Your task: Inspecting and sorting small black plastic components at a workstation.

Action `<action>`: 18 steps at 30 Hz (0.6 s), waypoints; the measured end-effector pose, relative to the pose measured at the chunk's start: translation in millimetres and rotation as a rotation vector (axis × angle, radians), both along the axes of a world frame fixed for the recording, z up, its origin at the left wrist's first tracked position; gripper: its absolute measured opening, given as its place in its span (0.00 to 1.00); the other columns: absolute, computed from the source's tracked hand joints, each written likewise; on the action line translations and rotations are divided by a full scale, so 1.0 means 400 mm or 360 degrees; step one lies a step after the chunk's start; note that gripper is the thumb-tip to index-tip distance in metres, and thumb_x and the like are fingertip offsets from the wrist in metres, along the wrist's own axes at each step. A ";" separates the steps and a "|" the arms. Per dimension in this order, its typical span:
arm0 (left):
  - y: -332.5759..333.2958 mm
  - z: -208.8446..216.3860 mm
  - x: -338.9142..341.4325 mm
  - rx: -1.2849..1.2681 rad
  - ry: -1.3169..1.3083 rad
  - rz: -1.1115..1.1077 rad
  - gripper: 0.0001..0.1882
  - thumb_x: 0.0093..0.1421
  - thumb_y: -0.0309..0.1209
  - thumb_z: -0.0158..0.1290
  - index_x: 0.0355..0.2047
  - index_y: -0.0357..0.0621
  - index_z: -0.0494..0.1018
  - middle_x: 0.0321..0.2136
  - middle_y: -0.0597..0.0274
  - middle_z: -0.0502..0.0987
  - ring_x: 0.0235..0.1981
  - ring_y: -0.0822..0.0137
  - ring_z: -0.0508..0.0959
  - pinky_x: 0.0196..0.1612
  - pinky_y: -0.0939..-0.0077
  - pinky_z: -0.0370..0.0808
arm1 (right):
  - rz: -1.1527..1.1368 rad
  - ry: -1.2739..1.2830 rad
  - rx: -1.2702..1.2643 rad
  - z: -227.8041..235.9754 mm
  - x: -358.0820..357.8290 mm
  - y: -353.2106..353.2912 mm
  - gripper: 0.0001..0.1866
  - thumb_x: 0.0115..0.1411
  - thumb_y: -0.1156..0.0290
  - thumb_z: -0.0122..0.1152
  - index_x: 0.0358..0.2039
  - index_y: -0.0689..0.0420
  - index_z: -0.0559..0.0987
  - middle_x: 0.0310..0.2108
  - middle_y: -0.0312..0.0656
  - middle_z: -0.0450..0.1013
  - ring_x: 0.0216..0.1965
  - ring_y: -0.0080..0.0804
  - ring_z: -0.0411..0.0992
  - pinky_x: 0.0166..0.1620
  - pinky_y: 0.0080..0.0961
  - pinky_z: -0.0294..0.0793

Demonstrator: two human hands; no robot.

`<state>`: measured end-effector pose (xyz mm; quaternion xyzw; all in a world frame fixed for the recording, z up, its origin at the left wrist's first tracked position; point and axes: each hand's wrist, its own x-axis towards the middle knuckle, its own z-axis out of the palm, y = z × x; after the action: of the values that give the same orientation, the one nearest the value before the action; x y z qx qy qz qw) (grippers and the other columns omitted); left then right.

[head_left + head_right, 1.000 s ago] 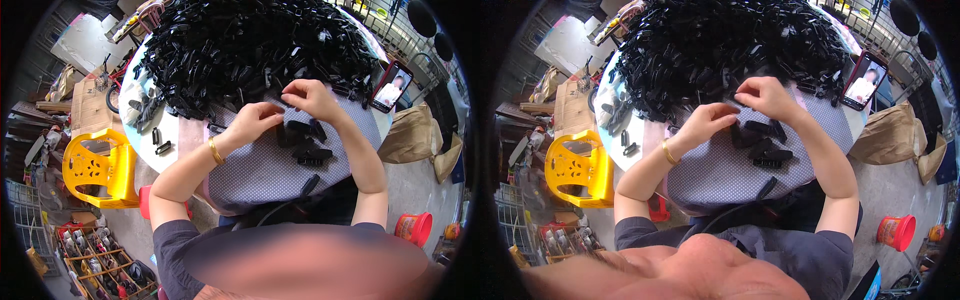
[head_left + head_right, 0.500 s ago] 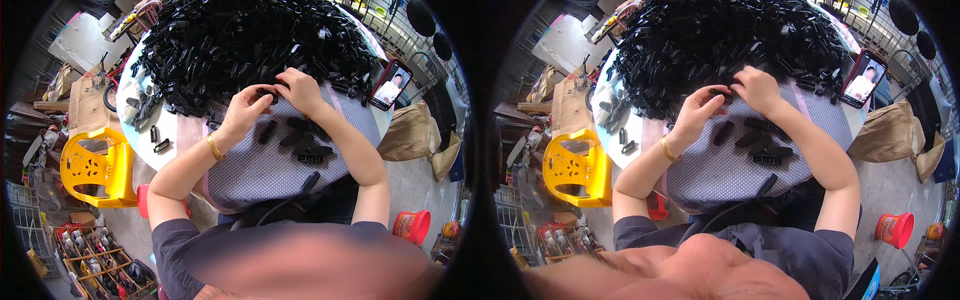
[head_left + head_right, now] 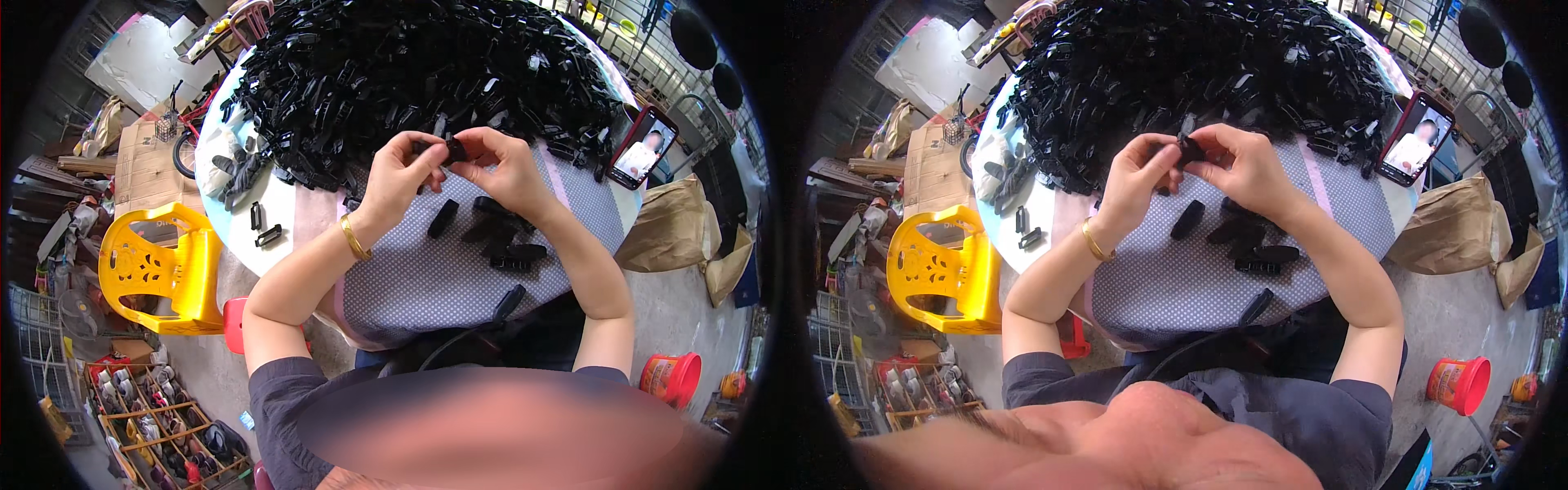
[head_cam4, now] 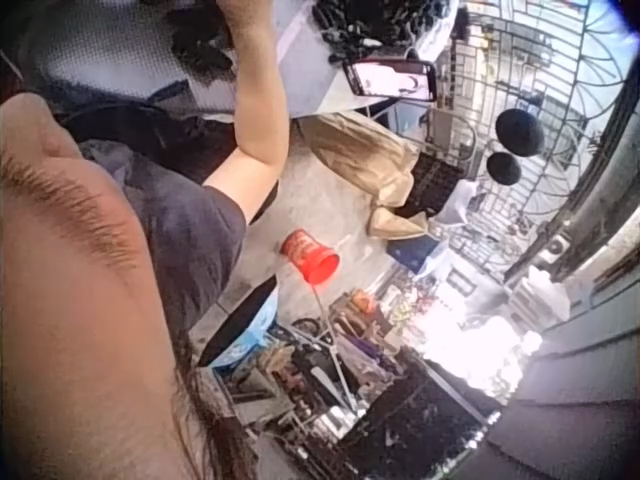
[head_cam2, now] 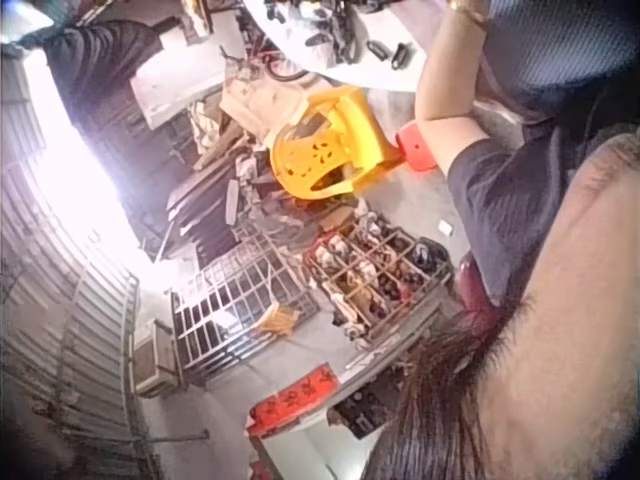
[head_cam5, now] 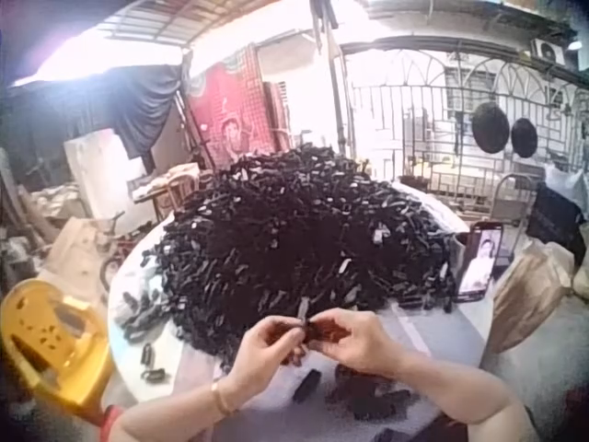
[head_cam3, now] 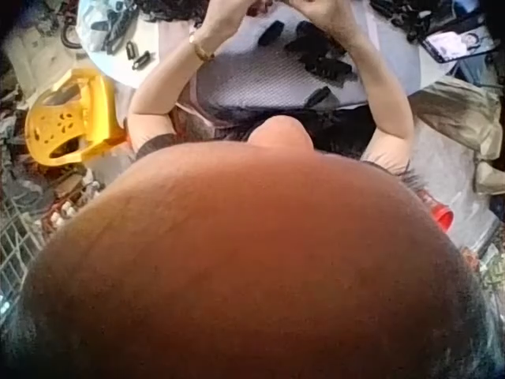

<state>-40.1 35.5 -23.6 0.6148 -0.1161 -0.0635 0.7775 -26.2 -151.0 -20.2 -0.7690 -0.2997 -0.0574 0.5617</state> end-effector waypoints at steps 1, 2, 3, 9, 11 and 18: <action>-0.001 0.000 0.002 0.0000 -0.0001 -0.0001 0.10 0.59 0.27 0.52 0.39 0.34 0.69 0.24 0.62 0.75 0.23 0.75 0.75 0.27 0.84 0.74 | -0.0031 -0.0004 -0.0078 0.005 -0.005 -0.001 0.19 0.50 0.73 0.66 0.42 0.63 0.73 0.34 0.40 0.75 0.36 0.24 0.74 0.40 0.19 0.74; -0.004 0.000 0.004 -0.0204 0.0142 0.0077 0.10 0.59 0.27 0.52 0.39 0.35 0.69 0.25 0.60 0.75 0.24 0.72 0.76 0.28 0.83 0.75 | -0.0032 -0.0005 -0.0078 0.003 -0.007 -0.001 0.19 0.50 0.73 0.66 0.42 0.63 0.73 0.34 0.40 0.75 0.36 0.24 0.74 0.40 0.19 0.74; -0.006 0.000 0.005 -0.0407 0.0285 0.0153 0.10 0.59 0.27 0.51 0.40 0.36 0.68 0.27 0.59 0.75 0.26 0.70 0.78 0.30 0.82 0.76 | -0.0080 0.0042 0.0011 0.001 -0.008 0.000 0.17 0.50 0.73 0.66 0.41 0.63 0.73 0.33 0.40 0.75 0.35 0.24 0.74 0.40 0.19 0.74; -0.007 -0.019 0.013 -0.0624 0.0201 0.0064 0.16 0.57 0.26 0.53 0.46 0.36 0.68 0.32 0.60 0.75 0.37 0.71 0.76 0.40 0.80 0.75 | -0.0045 0.0199 0.0109 -0.008 -0.009 0.019 0.13 0.51 0.74 0.64 0.37 0.63 0.75 0.32 0.39 0.76 0.34 0.23 0.75 0.40 0.19 0.74; -0.006 -0.025 0.015 -0.0569 0.0187 0.0010 0.18 0.57 0.25 0.54 0.47 0.35 0.68 0.33 0.61 0.76 0.38 0.73 0.75 0.41 0.80 0.74 | -0.0025 0.0201 0.0150 -0.010 -0.009 0.017 0.12 0.52 0.74 0.64 0.37 0.63 0.75 0.32 0.39 0.76 0.34 0.23 0.75 0.40 0.19 0.74; -0.002 -0.012 0.002 0.0068 -0.0132 0.0048 0.16 0.55 0.22 0.55 0.45 0.33 0.70 0.36 0.59 0.76 0.36 0.73 0.77 0.40 0.83 0.75 | -0.0015 0.0109 0.0137 -0.007 -0.013 0.011 0.12 0.52 0.76 0.63 0.37 0.64 0.76 0.32 0.41 0.76 0.35 0.26 0.76 0.40 0.20 0.75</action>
<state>-39.4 34.5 -28.2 0.6350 -0.1377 -0.0286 0.7596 -31.2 -146.7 -23.0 -0.7470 -0.2738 -0.0465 0.6041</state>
